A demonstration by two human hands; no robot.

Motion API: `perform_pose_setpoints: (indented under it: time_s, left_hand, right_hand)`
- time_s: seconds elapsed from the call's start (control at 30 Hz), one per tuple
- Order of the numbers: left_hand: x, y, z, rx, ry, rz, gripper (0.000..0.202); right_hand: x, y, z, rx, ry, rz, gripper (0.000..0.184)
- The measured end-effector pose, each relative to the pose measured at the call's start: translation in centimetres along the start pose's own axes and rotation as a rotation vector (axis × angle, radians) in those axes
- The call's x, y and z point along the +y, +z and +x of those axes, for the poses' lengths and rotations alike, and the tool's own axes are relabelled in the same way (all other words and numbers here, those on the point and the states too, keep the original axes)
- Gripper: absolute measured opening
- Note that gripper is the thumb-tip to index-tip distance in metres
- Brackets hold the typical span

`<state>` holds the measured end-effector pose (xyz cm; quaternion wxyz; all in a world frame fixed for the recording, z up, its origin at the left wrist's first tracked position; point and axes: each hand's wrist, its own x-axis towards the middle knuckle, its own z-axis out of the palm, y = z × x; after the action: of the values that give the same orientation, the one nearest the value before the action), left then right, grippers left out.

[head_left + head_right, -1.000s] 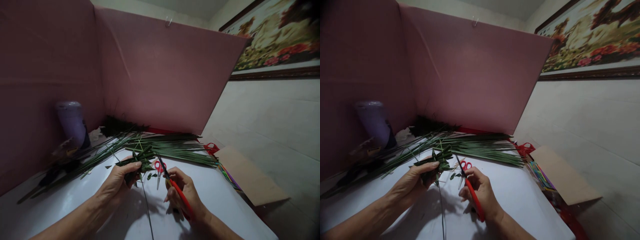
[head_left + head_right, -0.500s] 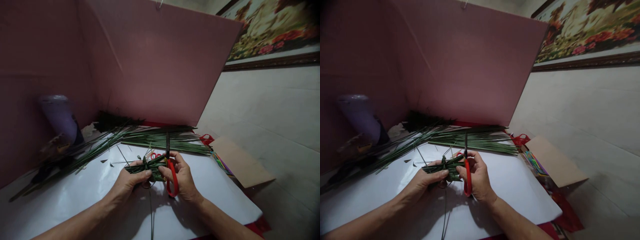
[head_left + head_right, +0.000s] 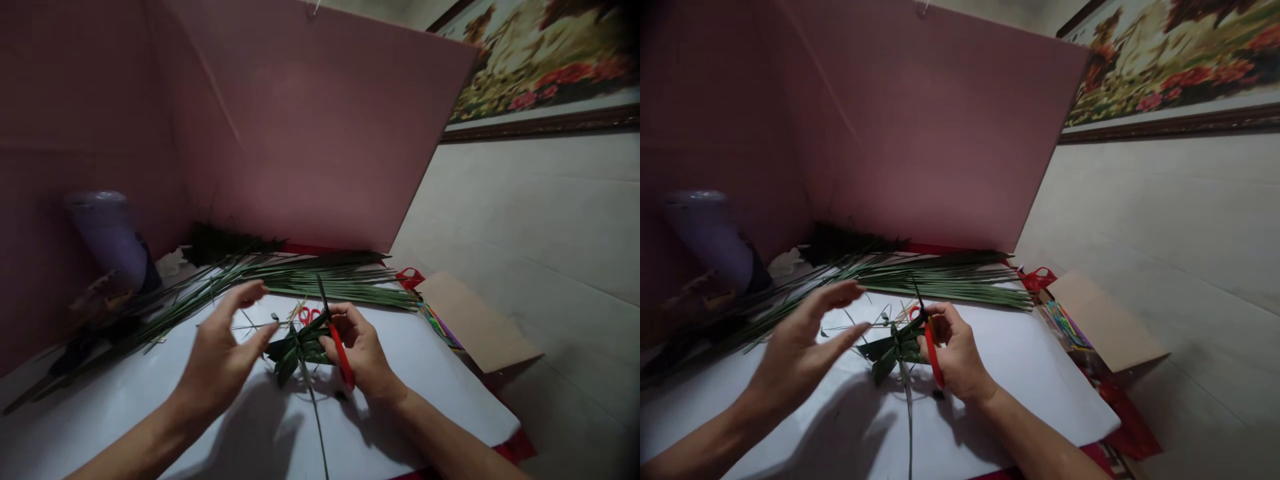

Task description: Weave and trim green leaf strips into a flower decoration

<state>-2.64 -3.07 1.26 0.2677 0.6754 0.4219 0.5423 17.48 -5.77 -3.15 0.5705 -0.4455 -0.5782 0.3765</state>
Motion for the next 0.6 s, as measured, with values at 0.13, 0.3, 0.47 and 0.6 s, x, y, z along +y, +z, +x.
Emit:
perform_pose_setpoints:
  time_s: [0.13, 0.3, 0.47, 0.6]
  left_hand:
    - [-0.4, 0.7, -0.3, -0.413, -0.272, 0.072, 0.03]
    - [-1.4, 0.8, -0.1, -0.639, -0.611, -0.258, 0.032]
    - [-0.9, 0.6, -0.4, -0.758, -0.654, -0.46, 0.026]
    - [-0.9, 1.0, -0.8, -0.71, -0.716, -0.487, 0.021]
  right_hand:
    - [-0.3, 0.2, -0.6, -0.084, -0.052, -0.018, 0.029]
    - [-0.7, -0.1, -0.7, -0.262, -0.037, 0.113, 0.033]
    - [-0.9, 0.1, -0.8, -0.331, -0.002, 0.251, 0.036]
    - [-1.3, 0.6, -0.7, -0.249, 0.066, 0.296, 0.035]
